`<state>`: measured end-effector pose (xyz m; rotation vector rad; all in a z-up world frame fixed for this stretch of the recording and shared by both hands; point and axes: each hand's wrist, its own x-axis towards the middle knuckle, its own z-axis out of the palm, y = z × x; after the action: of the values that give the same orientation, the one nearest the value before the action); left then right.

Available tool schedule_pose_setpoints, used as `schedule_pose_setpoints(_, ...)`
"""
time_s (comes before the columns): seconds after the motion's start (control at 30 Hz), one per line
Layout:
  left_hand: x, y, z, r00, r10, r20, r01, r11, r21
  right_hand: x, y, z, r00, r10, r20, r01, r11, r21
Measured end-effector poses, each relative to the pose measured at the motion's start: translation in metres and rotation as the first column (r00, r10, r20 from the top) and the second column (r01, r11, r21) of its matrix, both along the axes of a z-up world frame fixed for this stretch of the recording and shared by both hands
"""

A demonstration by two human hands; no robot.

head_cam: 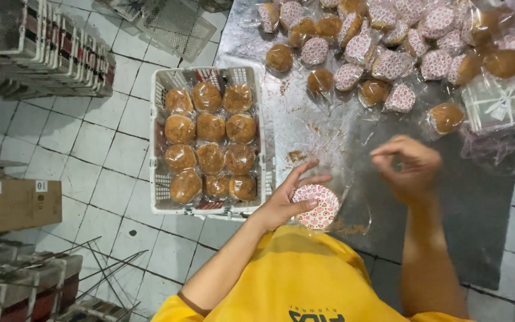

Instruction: The person places individual bread rolls into plastic bags and then transfers the bagged rolls into a white plastic crate.

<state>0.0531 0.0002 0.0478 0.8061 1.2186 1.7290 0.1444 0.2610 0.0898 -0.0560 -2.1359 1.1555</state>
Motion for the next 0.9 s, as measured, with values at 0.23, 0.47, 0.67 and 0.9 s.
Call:
schedule_pose_setpoints(0.23,0.008,0.027,0.001,0.986,-0.019,0.168,0.020,1.000,-0.005,-0.015,-0.032,-0.012,0.993,0.046,0.104,-0.091,0.872,0.482)
schedule_pose_setpoints(0.47,0.004,0.044,-0.010,0.974,-0.082,0.209,0.085,0.996,-0.004,0.002,0.011,-0.059,0.974,-0.217,0.066,0.160,0.864,0.476)
schedule_pose_setpoints(0.67,0.018,0.072,-0.034,0.910,-0.079,0.407,0.060,0.996,0.060,0.066,0.091,-0.052,0.948,-0.314,-0.051,0.143,0.564,-0.814)
schedule_pose_setpoints(0.9,0.028,0.086,-0.066,0.879,0.063,0.472,-0.051,0.998,-0.039,0.096,0.101,-0.101,0.511,0.113,0.852,0.553,0.716,-0.426)
